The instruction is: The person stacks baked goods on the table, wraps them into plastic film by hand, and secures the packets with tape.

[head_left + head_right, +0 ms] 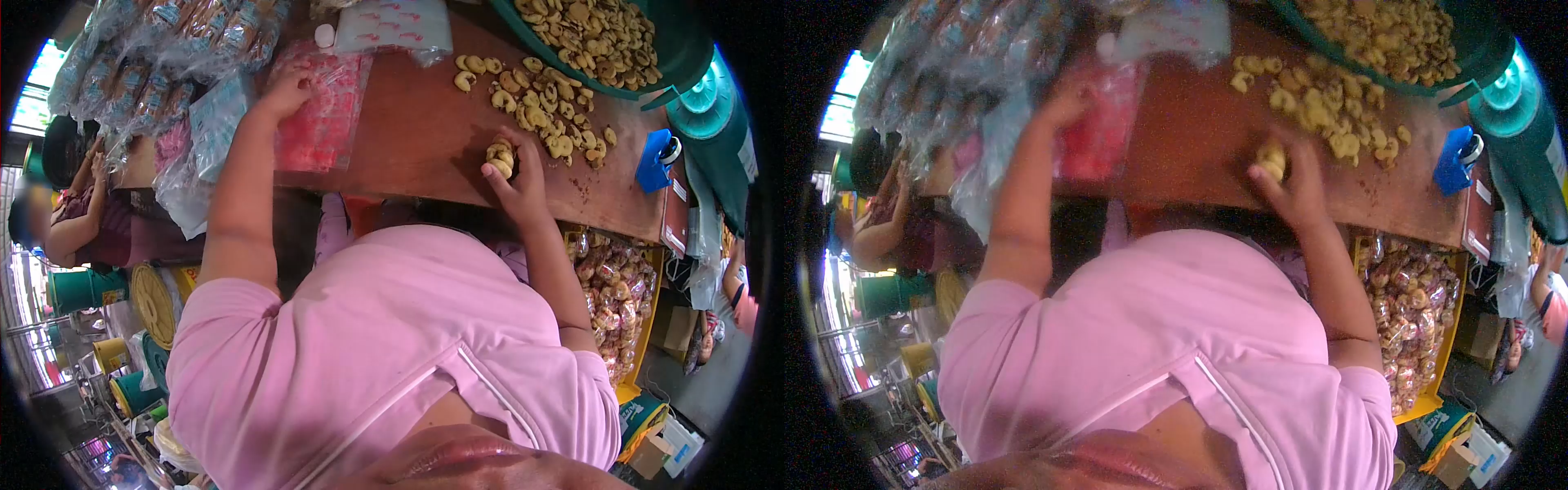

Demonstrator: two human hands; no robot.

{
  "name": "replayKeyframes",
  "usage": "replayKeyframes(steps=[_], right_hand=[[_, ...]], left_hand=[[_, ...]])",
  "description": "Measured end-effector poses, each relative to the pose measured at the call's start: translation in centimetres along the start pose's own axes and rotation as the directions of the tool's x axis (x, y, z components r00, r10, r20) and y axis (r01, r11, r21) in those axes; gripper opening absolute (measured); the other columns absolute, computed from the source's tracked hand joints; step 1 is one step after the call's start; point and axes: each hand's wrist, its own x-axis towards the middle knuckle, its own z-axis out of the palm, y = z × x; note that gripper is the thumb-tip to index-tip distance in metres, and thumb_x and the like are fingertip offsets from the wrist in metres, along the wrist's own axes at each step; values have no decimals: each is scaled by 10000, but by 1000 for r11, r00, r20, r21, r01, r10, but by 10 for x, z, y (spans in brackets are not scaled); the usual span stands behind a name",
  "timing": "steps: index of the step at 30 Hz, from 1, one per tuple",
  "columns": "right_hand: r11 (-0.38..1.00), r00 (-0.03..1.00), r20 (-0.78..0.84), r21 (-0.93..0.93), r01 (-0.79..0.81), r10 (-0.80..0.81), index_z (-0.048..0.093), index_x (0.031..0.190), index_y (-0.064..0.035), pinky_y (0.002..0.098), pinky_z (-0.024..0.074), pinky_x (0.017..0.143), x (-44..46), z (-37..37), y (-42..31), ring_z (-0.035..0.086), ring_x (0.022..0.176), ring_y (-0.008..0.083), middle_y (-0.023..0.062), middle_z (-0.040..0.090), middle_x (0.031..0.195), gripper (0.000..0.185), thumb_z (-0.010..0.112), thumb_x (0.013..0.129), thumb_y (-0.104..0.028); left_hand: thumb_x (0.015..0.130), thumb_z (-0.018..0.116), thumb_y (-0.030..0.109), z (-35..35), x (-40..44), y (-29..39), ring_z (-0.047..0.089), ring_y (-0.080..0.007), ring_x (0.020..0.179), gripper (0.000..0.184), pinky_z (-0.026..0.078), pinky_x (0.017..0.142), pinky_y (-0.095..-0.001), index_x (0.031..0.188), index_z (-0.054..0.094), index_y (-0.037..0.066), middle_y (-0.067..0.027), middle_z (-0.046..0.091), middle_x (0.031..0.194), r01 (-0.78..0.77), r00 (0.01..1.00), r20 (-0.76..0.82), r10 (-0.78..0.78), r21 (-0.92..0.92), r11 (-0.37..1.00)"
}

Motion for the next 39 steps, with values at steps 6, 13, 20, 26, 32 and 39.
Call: replayKeyframes(steps=[6, 13, 20, 26, 32, 39], right_hand=[[998, 1000, 18, -59, -7, 8, 538, 1380, -24, 409, 427, 1071, 0, -2, -3, 563, 1243, 319, 172, 594, 1330, 635, 818, 854, -242], [976, 981, -109, 163, -141, 160, 499, 1403, -13, 414, 425, 1085, -4, 3, 20, 559, 1253, 316, 197, 581, 1339, 654, 801, 856, -207], [895, 907, -333, 435, -93, 256, 452, 1448, -8, 394, 415, 1097, -3, -3, 30, 530, 1285, 308, 194, 534, 1386, 688, 763, 860, -185], [986, 958, -233, 62, -154, 164, 415, 1475, 3, 438, 441, 1073, -7, -17, -2, 551, 1244, 380, 253, 551, 1356, 855, 854, 797, -277], [973, 998, 55, -231, -8, 21, 297, 1553, 14, 507, 437, 1068, 16, 28, -33, 532, 1234, 464, 299, 541, 1356, 1052, 870, 761, -373], [926, 991, 107, -376, -32, 78, 217, 1579, 22, 531, 440, 1055, 17, 47, -23, 539, 1215, 500, 322, 540, 1350, 1115, 851, 763, -396]], left_hand=[[939, 700, 282, 24, 20, -46, 580, -252, 1240, 304, 455, 1058, -364, 1148, 730, 63, -98, 655, 1303, -93, 992, -105, 67, -268, 959], [980, 683, 280, -33, -18, 151, 632, -175, 1138, 285, 483, 1028, -345, 1156, 709, 58, -54, 689, 1275, 12, 964, -105, -245, -901, 433], [902, 748, 310, 31, -72, 296, 478, -341, 1384, 559, 399, 1144, -396, 1384, 587, 77, -154, 456, 1549, -392, 918, 7, 396, -127, 911], [819, 755, 580, 37, -53, 246, 202, -400, 1535, 949, 180, 1230, -591, 1520, 429, 30, -140, 307, 1644, -231, 959, 87, 269, -307, 923], [778, 761, 631, 27, -63, 250, 192, -384, 1542, 1012, 176, 1232, -590, 1525, 423, 38, -127, 315, 1642, -164, 968, 169, 186, -137, 977], [779, 851, 347, -5, -33, 253, 387, -335, 1461, 839, 339, 1199, -425, 1481, 493, 58, -187, 415, 1568, -330, 880, 83, 468, -602, 727]])
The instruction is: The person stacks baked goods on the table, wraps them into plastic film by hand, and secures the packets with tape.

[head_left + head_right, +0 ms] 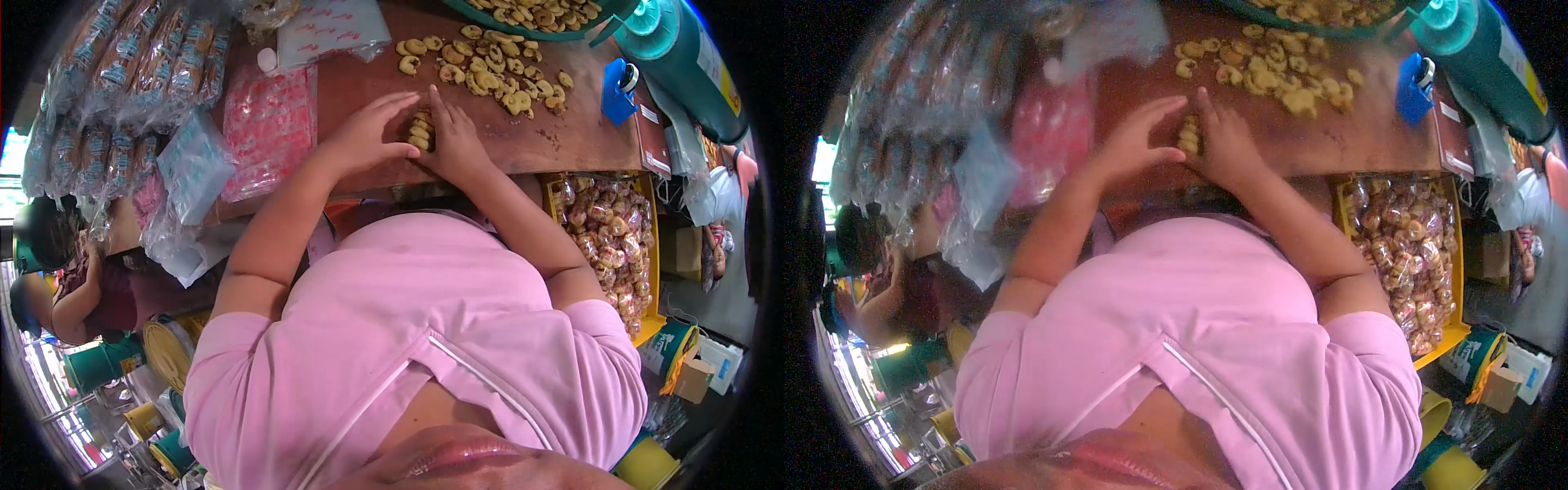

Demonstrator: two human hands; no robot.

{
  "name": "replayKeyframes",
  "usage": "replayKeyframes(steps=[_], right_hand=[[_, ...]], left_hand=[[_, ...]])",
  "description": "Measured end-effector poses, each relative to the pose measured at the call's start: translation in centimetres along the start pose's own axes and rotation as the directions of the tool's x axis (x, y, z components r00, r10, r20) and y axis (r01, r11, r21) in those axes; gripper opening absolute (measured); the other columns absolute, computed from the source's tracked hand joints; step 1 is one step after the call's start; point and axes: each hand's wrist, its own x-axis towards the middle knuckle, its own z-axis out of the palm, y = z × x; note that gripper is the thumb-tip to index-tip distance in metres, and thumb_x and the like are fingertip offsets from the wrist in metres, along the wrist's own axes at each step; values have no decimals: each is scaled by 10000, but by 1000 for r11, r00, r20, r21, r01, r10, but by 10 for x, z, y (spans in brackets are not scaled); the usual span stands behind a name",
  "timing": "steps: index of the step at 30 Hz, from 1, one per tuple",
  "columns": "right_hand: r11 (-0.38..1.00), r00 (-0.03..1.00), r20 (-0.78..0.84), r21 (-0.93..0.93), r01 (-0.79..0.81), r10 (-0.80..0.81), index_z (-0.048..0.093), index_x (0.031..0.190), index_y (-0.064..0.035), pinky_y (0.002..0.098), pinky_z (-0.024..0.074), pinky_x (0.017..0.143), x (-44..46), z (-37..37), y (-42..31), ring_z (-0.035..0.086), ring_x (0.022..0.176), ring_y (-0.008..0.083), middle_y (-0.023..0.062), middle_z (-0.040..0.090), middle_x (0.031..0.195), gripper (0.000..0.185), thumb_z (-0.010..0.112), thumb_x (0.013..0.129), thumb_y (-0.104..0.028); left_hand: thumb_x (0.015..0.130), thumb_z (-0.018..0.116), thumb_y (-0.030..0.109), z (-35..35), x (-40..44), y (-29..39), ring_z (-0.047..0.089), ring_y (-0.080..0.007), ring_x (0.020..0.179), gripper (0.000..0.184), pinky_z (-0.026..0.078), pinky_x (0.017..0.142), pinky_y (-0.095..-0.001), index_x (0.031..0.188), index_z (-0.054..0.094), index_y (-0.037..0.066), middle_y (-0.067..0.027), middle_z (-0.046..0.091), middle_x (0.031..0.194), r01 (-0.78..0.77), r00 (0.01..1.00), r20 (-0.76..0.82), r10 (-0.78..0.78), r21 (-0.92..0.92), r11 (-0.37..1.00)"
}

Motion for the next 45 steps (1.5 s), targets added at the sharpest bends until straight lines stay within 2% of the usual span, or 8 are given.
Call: replayKeyframes(steps=[9, 15, 22, 25, 31, 34, 35, 45], right_hand=[[990, 989, -127, -124, 66, -82, 313, 1543, 14, 513, 480, 981, -34, -44, -6, 575, 1180, 461, 298, 573, 1319, 999, 832, 790, -388], [884, 806, 367, -147, -444, 465, 719, 935, 33, 401, 555, 692, -74, -100, -19, 698, 730, 296, 168, 729, 847, 422, 733, 923, -388], [474, 658, 513, 455, -753, 552, 691, 846, -30, 287, 452, 551, -76, -52, 16, 583, 603, 111, 18, 624, 662, 420, 599, 1039, -391], [476, 887, 297, 760, -443, 352, 680, 872, -62, 243, 428, 586, -50, -54, 17, 558, 659, 70, -12, 605, 699, 344, 604, 1045, -350], [637, 913, 81, 691, -341, 400, 737, 949, -33, 384, 514, 712, 0, -14, 15, 637, 741, 228, 113, 689, 803, 265, 638, 1013, -270], [927, 989, -147, 369, 66, -12, 745, 981, -37, 438, 520, 792, 4, -22, -1, 670, 838, 353, 163, 708, 867, 196, 657, 971, -211], [960, 996, -81, 271, 63, -43, 753, 1033, -70, 496, 496, 892, 0, -27, -2, 638, 1037, 419, 212, 700, 1067, 185, 682, 930, -206], [927, 931, 10, -79, 366, -366, 695, 1196, -136, 493, 432, 997, -5, -24, 0, 522, 1231, 371, 112, 618, 1278, 353, 652, 939, -375]], left_hand=[[766, 866, 303, 7, 34, -25, 499, -328, 1352, 703, 387, 1166, -425, 1380, 596, 91, -148, 547, 1433, -196, 968, 155, 199, -34, 980], [757, 870, 255, 0, 33, -21, 490, -295, 1356, 690, 396, 1157, -399, 1369, 601, 83, -117, 552, 1418, -151, 970, 178, 164, -85, 985], [745, 878, 237, 0, 35, -26, 494, -282, 1345, 704, 392, 1156, -389, 1374, 598, 88, -103, 572, 1396, -191, 961, 192, 201, -69, 979], [738, 882, 239, -3, 33, -19, 510, -289, 1333, 731, 404, 1146, -393, 1388, 585, 86, -112, 579, 1392, -200, 958, 200, 206, -53, 978], [733, 892, 266, 2, 41, -28, 540, -285, 1303, 820, 441, 1112, -398, 1451, 528, 108, -126, 567, 1417, -194, 954, 217, 205, -73, 978], [756, 876, 235, 3, 39, -19, 569, -281, 1272, 893, 472, 1088, -390, 1531, 440, 154, -131, 580, 1396, -120, 968, 213, 135, -83, 989], [759, 872, 218, 4, 39, -22, 575, -277, 1265, 922, 480, 1082, -386, 1553, 405, 171, -133, 585, 1386, -113, 969, 207, 137, -126, 986], [760, 854, 152, 15, 33, -37, 561, -282, 1288, 1052, 460, 1109, -399, 1625, 259, 207, -136, 587, 1386, -147, 978, 119, 171, -186, 971]])
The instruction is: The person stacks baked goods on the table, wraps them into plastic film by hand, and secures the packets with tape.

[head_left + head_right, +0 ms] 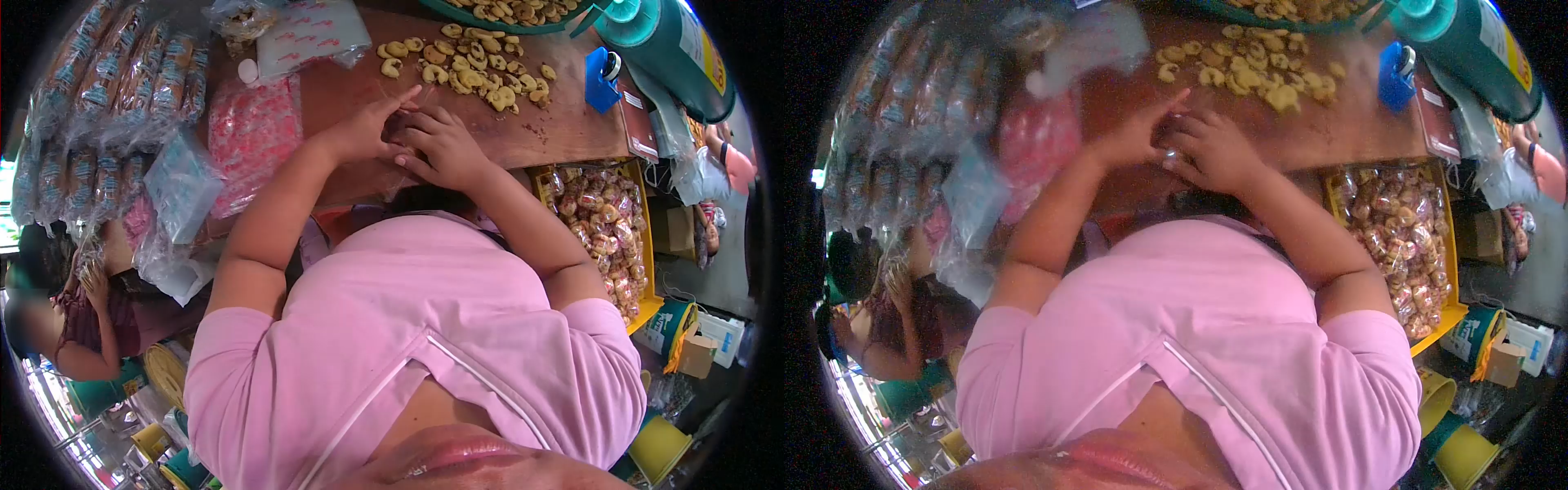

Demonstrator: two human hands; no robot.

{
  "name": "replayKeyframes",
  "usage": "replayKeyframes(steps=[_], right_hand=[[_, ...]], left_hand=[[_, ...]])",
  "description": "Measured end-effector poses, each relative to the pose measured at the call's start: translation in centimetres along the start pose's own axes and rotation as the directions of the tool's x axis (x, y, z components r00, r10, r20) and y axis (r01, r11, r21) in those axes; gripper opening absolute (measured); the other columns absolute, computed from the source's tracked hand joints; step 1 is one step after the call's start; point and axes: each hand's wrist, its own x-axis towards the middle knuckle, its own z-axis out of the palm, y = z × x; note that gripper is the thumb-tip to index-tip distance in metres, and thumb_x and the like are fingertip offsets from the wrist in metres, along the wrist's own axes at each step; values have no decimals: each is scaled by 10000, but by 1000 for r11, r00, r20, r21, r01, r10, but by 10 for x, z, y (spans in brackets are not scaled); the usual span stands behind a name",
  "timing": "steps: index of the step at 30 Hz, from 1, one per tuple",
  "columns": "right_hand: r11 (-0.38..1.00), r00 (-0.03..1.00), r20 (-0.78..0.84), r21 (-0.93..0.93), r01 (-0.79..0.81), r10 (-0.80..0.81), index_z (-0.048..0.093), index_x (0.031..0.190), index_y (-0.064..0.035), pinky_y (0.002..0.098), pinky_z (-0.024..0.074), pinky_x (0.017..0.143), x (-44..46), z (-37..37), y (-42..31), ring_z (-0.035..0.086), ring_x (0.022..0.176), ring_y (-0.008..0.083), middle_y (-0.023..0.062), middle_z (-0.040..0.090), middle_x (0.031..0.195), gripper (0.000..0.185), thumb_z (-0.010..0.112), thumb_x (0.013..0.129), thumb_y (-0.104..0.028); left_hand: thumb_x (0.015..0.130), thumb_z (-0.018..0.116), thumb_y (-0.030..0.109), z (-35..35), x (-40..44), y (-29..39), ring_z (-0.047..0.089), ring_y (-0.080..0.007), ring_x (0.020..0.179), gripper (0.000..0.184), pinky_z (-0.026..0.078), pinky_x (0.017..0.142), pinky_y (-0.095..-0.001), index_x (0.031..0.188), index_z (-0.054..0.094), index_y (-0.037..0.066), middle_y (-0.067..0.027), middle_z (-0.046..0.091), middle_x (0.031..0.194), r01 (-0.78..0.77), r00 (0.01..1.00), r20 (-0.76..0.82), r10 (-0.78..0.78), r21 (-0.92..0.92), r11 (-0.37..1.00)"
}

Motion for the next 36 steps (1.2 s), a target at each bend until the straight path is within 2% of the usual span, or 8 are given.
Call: replayKeyframes(steps=[4, 10, 13, 17, 21, 26, 29, 36], right_hand=[[998, 993, 109, -57, -37, 43, 702, 1150, -152, 495, 439, 950, 8, 12, 7, 524, 1188, 361, 93, 627, 1197, 311, 635, 940, -372], [993, 992, 78, -82, -90, 97, 711, 1000, -139, 534, 474, 871, 20, 16, 0, 565, 1081, 371, 92, 642, 1087, 243, 616, 933, -352], [995, 997, 9, -66, -79, 79, 724, 959, -136, 556, 482, 856, 25, 22, -3, 574, 1067, 379, 102, 649, 1077, 256, 608, 931, -362], [997, 998, 4, -34, -70, 70, 733, 973, -136, 559, 478, 849, 26, 18, -2, 568, 1054, 372, 113, 650, 1068, 261, 612, 925, -363], [992, 994, 12, -67, -110, 112, 708, 1015, -130, 489, 455, 889, 19, 24, 0, 553, 1080, 330, 59, 639, 1091, 209, 611, 933, -295], [990, 991, 9, -48, -131, 132, 704, 998, -124, 494, 454, 892, 20, 26, 1, 551, 1078, 335, 60, 635, 1091, 193, 618, 918, -277], [994, 992, -91, -63, -94, 88, 703, 986, -117, 492, 454, 893, 19, 32, 2, 549, 1091, 335, 57, 634, 1079, 188, 628, 905, -268], [987, 977, -136, 31, -160, 163, 655, 1047, -108, 518, 457, 897, 21, 35, 0, 544, 1116, 378, 131, 594, 1138, 224, 644, 908, -283]], left_hand=[[802, 833, 280, -4, -18, -6, 523, -326, 1311, 881, 428, 1118, -437, 1553, 394, 140, -136, 590, 1360, -10, 983, -159, 96, 469, 883], [829, 799, 367, 15, -86, 20, 514, -326, 1262, 342, 393, 1088, -439, 1019, 738, 89, -104, 608, 1272, 360, 897, -342, -280, 198, 912], [836, 780, 337, 36, -88, 53, 539, -329, 1211, 262, 413, 1036, -433, 917, 747, 89, -103, 640, 1185, 344, 901, -404, -158, 444, 827], [818, 770, 215, 28, -79, 24, 582, -331, 1098, 167, 444, 961, -456, 880, 715, 69, -101, 652, 1127, 284, 868, -481, -121, 282, 916], [836, 778, 258, 11, -64, 43, 573, -330, 1118, 218, 445, 977, -444, 943, 710, 80, -104, 640, 1131, 265, 867, -496, -43, 387, 883], [843, 770, 323, 33, -78, 46, 529, -352, 1212, 259, 417, 1042, -476, 950, 726, 91, -84, 626, 1187, 413, 898, -364, -245, 514, 752], [862, 751, 282, 32, -79, 20, 523, -351, 1217, 202, 421, 1041, -469, 944, 739, 99, -78, 632, 1193, 444, 860, -394, -324, 266, 856], [880, 724, 246, 5, -43, 13, 511, -333, 1253, 190, 416, 1067, -462, 1013, 761, 115, -54, 639, 1226, 382, 868, -465, -174, 403, 832]])
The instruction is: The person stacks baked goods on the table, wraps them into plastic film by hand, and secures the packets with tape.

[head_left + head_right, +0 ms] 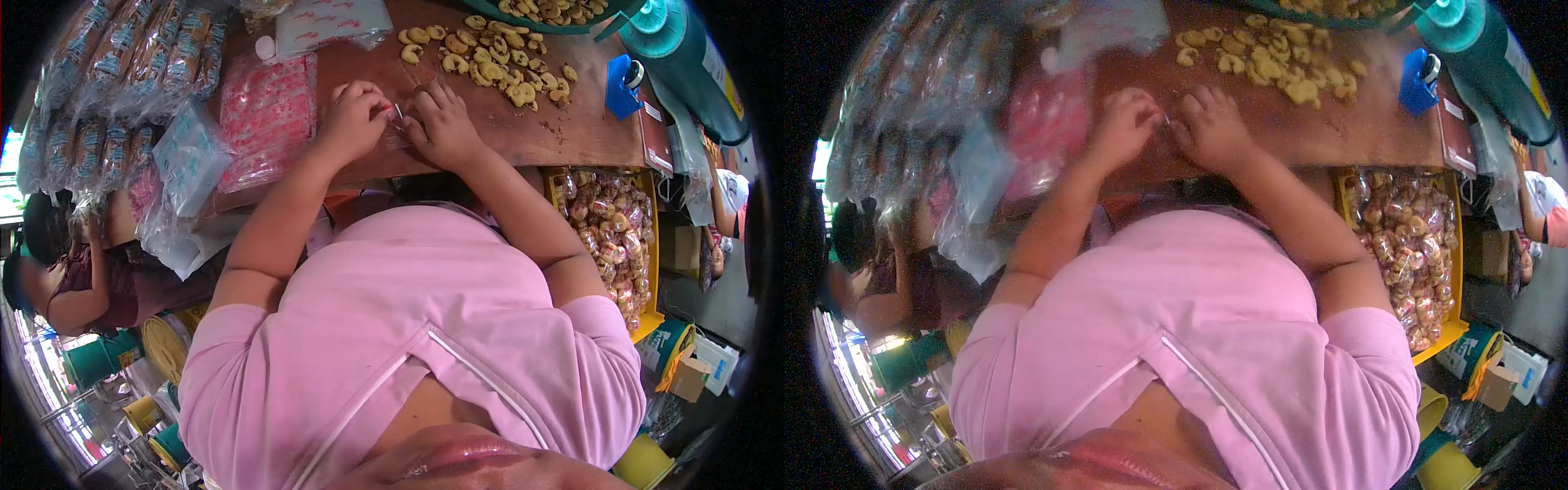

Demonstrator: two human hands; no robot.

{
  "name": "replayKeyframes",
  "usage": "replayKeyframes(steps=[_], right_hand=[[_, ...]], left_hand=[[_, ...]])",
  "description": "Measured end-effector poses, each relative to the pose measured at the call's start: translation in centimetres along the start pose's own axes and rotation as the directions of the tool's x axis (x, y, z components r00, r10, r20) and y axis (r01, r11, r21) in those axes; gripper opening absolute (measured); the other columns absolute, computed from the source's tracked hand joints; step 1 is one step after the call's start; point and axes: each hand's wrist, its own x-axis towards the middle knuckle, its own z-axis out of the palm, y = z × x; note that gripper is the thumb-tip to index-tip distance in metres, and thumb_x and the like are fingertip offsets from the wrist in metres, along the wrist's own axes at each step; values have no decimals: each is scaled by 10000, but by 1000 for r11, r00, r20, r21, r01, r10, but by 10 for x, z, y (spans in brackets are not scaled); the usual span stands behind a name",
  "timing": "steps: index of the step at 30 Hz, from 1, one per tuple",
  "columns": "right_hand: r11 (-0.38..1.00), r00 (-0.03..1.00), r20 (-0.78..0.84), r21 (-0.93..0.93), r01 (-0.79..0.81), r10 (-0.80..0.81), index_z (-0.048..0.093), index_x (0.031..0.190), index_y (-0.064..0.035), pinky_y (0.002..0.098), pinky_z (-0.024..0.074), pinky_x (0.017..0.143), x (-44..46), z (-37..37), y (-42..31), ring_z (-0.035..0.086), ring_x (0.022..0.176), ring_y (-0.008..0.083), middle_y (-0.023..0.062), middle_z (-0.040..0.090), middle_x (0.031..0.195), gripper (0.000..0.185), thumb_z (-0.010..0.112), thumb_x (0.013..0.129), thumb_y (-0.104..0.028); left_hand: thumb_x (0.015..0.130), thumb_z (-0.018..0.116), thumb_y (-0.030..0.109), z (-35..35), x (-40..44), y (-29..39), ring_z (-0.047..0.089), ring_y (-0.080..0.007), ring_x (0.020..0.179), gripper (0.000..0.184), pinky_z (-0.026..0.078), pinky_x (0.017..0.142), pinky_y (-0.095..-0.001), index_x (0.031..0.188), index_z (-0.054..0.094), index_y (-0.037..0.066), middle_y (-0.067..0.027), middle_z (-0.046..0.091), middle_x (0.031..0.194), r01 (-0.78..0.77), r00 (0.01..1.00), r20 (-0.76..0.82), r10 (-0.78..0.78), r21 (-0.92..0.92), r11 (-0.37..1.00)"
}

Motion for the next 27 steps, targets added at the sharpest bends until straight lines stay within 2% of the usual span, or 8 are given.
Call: replayKeyframes(steps=[2, 7, 14, 16, 19, 23, 26, 27], right_hand=[[999, 996, -90, 45, 27, -23, 649, 1070, -116, 535, 479, 856, -2, 4, 4, 555, 1062, 397, 157, 590, 1089, 258, 660, 903, -313], [987, 987, 41, -36, 155, -153, 666, 1099, -122, 523, 488, 844, -2, -7, 7, 557, 1045, 398, 142, 602, 1080, 280, 650, 917, -334], [987, 982, 175, -126, 98, -76, 723, 1055, -130, 512, 527, 871, 11, -2, 2, 601, 1047, 378, 100, 678, 1071, 258, 630, 915, -326], [988, 987, 152, -134, 74, -54, 732, 1044, -133, 500, 533, 880, 14, -4, -2, 619, 1028, 369, 96, 696, 1082, 257, 624, 917, -329], [994, 990, 130, -89, 59, -47, 722, 1003, -108, 501, 528, 857, 18, -7, -7, 619, 1024, 361, 93, 702, 1076, 207, 635, 910, -272], [995, 996, 85, -93, 28, -20, 710, 987, -96, 501, 519, 861, 17, 1, -2, 612, 1020, 358, 98, 697, 1068, 174, 630, 918, -235], [994, 983, 172, -79, 74, -60, 691, 969, -81, 499, 508, 876, 13, -5, 2, 609, 1012, 366, 103, 690, 1051, 175, 625, 920, -235], [995, 985, 166, -74, 68, -55, 678, 979, -78, 499, 504, 881, 11, -6, 2, 608, 1011, 369, 104, 686, 1039, 174, 626, 917, -231]], left_hand=[[866, 734, 252, 13, 15, -13, 502, -327, 1274, 202, 403, 1076, -478, 1032, 767, 142, -37, 638, 1228, -17, 998, 64, 18, -13, 1000], [844, 749, 290, 23, 26, -9, 472, -301, 1326, 221, 370, 1095, -510, 1047, 777, 207, -3, 624, 1279, 3, 985, 169, -19, 93, 996], [835, 767, 343, 27, 4, -28, 419, -320, 1367, 246, 317, 1134, -530, 1029, 773, 192, -18, 578, 1353, 79, 990, 114, -79, 12, 997], [831, 777, 360, 2, -23, 1, 422, -328, 1361, 273, 322, 1130, -526, 1036, 765, 181, -35, 575, 1363, 89, 988, 125, -88, 0, 996], [820, 787, 394, -2, -45, 13, 406, -335, 1375, 342, 338, 1123, -500, 1080, 742, 176, -54, 562, 1386, -40, 996, 82, 33, 88, 995], [878, 730, 284, 3, -28, -7, 521, -326, 1291, 232, 399, 1060, -495, 1054, 684, 141, -62, 654, 1241, -139, 990, 25, 138, 54, 989], [895, 685, 210, 14, -12, 0, 585, -310, 1214, 162, 441, 1004, -491, 1025, 663, 116, -71, 680, 1162, -239, 965, -102, 242, 36, 970], [882, 672, 165, 14, -8, 6, 601, -350, 1156, 147, 459, 968, -506, 1008, 664, 90, -114, 681, 1115, -207, 977, -66, 205, -17, 978]])
